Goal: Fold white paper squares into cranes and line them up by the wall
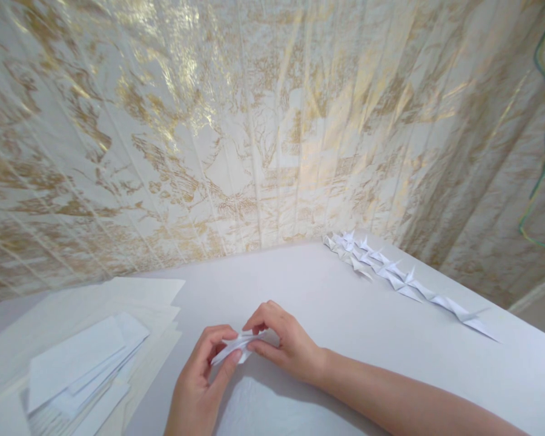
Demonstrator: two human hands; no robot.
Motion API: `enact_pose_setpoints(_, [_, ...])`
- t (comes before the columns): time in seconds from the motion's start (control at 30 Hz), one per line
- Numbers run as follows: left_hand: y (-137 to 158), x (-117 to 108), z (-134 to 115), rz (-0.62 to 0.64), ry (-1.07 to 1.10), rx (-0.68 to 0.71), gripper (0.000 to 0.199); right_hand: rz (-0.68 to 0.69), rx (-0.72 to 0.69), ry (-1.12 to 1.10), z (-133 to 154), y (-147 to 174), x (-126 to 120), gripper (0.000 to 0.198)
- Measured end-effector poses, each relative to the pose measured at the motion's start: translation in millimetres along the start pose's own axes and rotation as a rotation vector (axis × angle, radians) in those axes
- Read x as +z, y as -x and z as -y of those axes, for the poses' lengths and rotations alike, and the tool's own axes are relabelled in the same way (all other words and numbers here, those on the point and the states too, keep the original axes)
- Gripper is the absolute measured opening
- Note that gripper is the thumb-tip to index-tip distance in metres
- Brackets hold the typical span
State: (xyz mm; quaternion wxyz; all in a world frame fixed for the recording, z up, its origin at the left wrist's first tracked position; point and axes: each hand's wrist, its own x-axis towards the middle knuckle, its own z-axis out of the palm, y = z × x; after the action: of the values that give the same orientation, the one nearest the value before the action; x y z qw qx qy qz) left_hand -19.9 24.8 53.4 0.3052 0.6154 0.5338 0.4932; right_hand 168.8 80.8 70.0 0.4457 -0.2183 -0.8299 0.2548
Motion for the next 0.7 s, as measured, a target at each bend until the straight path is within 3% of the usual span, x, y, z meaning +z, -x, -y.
enact_pose_setpoints(0.37, [-1.5, -3.6, -3.0, 0.026, -0.045, 0.038, 0.016, 0.007, -0.025, -0.026, -1.3, -3.3, -0.6, 0.03])
enact_pose_setpoints(0.7, [-0.8, -0.8, -1.2, 0.014, -0.021, 0.041, 0.016, 0.064, -0.043, 0.072, 0.0, -2.4, -1.5, 0.015])
